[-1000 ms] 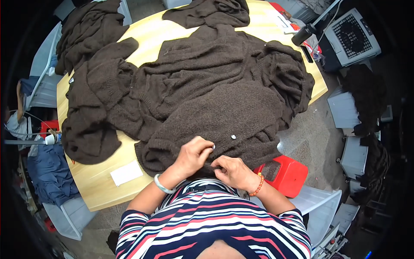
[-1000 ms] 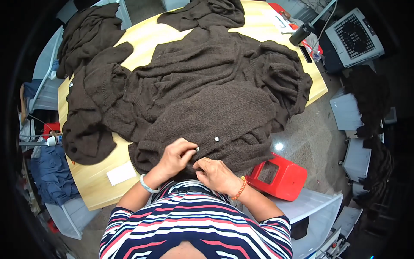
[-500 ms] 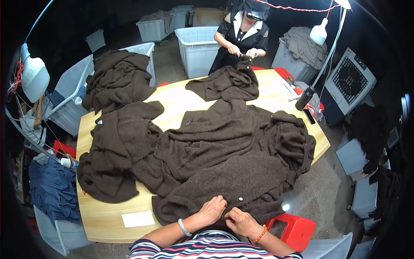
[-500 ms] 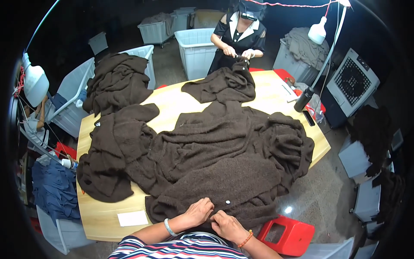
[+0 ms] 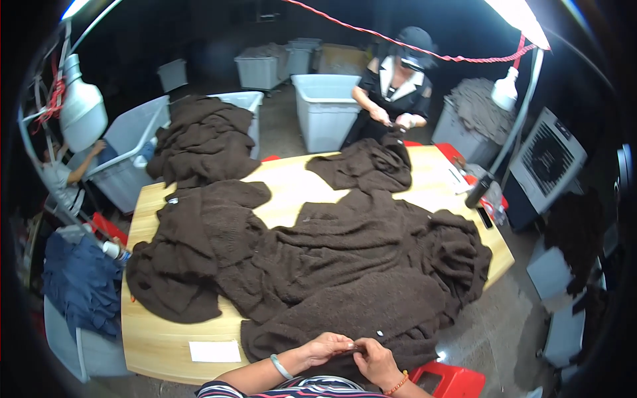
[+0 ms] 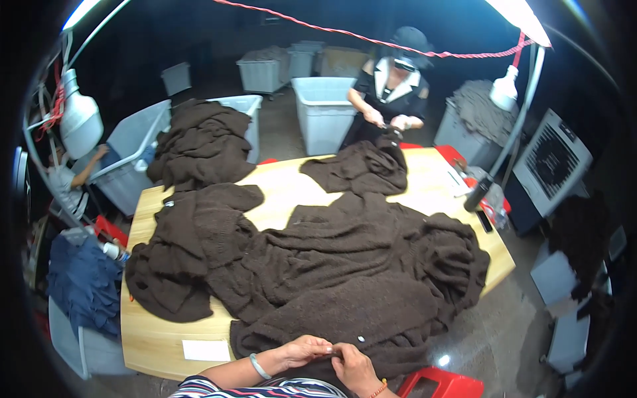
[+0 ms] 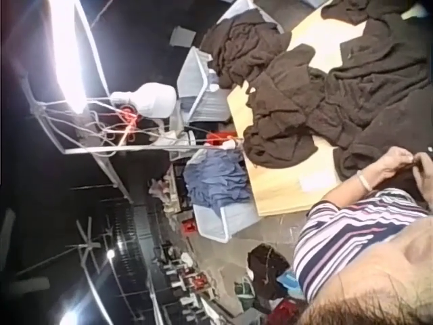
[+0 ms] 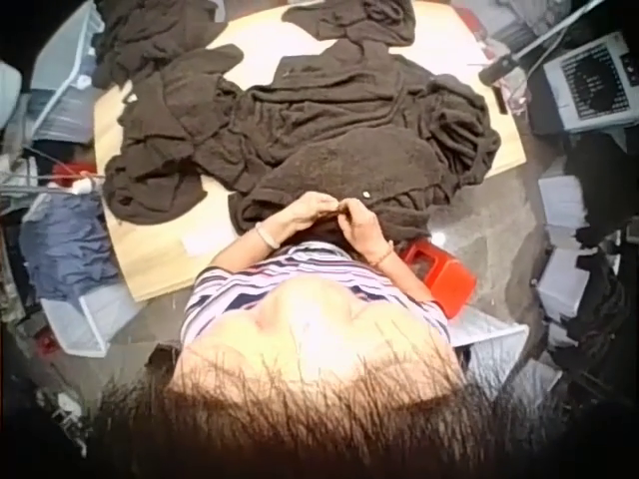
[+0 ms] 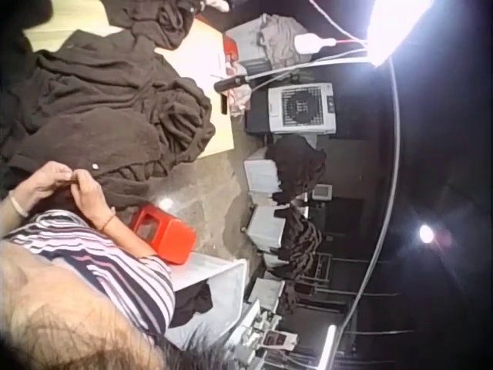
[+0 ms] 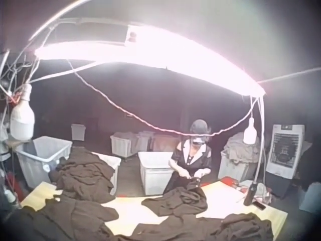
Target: Trimming loose threads and excess fabric from a brown knitted sweater using scissors.
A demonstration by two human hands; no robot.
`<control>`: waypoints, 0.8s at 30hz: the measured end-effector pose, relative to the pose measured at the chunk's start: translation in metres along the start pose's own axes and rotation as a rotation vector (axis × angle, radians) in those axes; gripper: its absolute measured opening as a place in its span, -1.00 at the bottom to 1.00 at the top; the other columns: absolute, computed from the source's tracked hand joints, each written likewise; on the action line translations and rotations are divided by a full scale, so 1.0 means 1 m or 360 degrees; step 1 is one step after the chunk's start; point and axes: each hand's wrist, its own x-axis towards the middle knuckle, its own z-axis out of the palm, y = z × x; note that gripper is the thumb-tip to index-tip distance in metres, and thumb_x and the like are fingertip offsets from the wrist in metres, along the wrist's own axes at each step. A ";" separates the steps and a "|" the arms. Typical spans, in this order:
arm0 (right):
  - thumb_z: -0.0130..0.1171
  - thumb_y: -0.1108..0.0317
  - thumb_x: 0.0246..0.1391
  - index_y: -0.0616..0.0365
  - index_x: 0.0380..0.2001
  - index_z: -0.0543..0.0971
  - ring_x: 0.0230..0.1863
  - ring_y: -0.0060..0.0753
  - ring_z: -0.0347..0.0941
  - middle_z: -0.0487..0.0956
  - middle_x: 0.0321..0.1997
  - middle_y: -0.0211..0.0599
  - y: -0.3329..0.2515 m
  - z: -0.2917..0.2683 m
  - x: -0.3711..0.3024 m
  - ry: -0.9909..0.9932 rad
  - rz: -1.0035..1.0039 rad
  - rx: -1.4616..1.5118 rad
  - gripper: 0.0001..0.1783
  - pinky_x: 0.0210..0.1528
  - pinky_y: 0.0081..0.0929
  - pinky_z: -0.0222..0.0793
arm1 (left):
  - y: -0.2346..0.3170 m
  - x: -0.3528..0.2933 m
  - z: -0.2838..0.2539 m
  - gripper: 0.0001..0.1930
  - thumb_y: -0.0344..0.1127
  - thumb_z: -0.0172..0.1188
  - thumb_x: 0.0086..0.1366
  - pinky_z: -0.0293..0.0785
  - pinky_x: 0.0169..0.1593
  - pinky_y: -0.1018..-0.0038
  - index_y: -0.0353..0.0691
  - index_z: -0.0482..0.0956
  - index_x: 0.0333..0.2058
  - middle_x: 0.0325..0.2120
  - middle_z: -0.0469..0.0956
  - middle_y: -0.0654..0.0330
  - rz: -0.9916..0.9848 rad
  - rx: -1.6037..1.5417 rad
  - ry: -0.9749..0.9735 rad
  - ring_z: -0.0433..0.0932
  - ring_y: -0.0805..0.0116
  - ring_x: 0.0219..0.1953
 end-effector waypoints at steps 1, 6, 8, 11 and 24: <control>0.25 0.51 -0.05 0.20 -0.23 0.52 -0.39 -0.15 0.60 0.59 -0.35 -0.13 0.005 0.001 -0.002 0.0047 -0.0003 -0.0044 -0.74 -0.38 -0.36 0.54 | 0.001 0.002 0.003 -0.83 -0.30 0.22 0.31 0.39 -0.16 0.69 -0.26 0.58 -0.22 -0.33 0.59 0.32 0.0049 -0.0002 0.0028 0.51 0.61 -0.28; 0.18 0.48 0.02 0.21 -0.18 0.50 -0.24 0.15 0.49 0.53 -0.28 0.04 -0.008 -0.001 -0.004 -0.0029 -0.0001 0.0038 -0.75 -0.23 -0.15 0.44 | -0.016 0.014 -0.006 -0.85 -0.31 0.22 0.30 0.41 -0.24 0.72 -0.25 0.61 -0.23 -0.35 0.60 0.35 -0.0033 -0.0072 0.0058 0.51 0.62 -0.36; 0.17 0.48 0.02 0.21 -0.19 0.50 -0.26 0.16 0.47 0.52 -0.30 0.04 -0.006 0.000 -0.005 -0.0034 -0.0075 0.0017 -0.76 -0.25 -0.13 0.43 | -0.016 0.010 -0.013 -0.79 -0.30 0.20 0.32 0.35 -0.17 0.66 -0.28 0.58 -0.16 -0.29 0.57 0.36 -0.0047 -0.0070 -0.0068 0.46 0.62 -0.29; 0.17 0.47 0.01 0.21 -0.20 0.49 -0.30 0.18 0.45 0.49 -0.33 0.05 -0.001 0.001 -0.004 -0.0043 -0.0128 -0.0063 -0.76 -0.30 -0.10 0.41 | -0.018 0.003 -0.001 -0.75 -0.28 0.19 0.33 0.40 -0.08 0.65 -0.30 0.57 -0.10 -0.22 0.58 0.30 0.0194 0.0259 0.0085 0.49 0.60 -0.18; 0.24 0.48 -0.03 0.28 -0.29 0.58 -0.31 0.09 0.53 0.58 -0.36 0.06 0.006 -0.007 0.002 -0.0140 0.0011 0.0080 -0.81 -0.26 -0.23 0.46 | -0.017 -0.011 0.025 -0.88 -0.47 0.14 0.14 0.52 -0.24 0.31 -0.27 0.59 -0.32 -0.40 0.55 0.03 0.1360 0.1808 0.0578 0.57 0.07 -0.32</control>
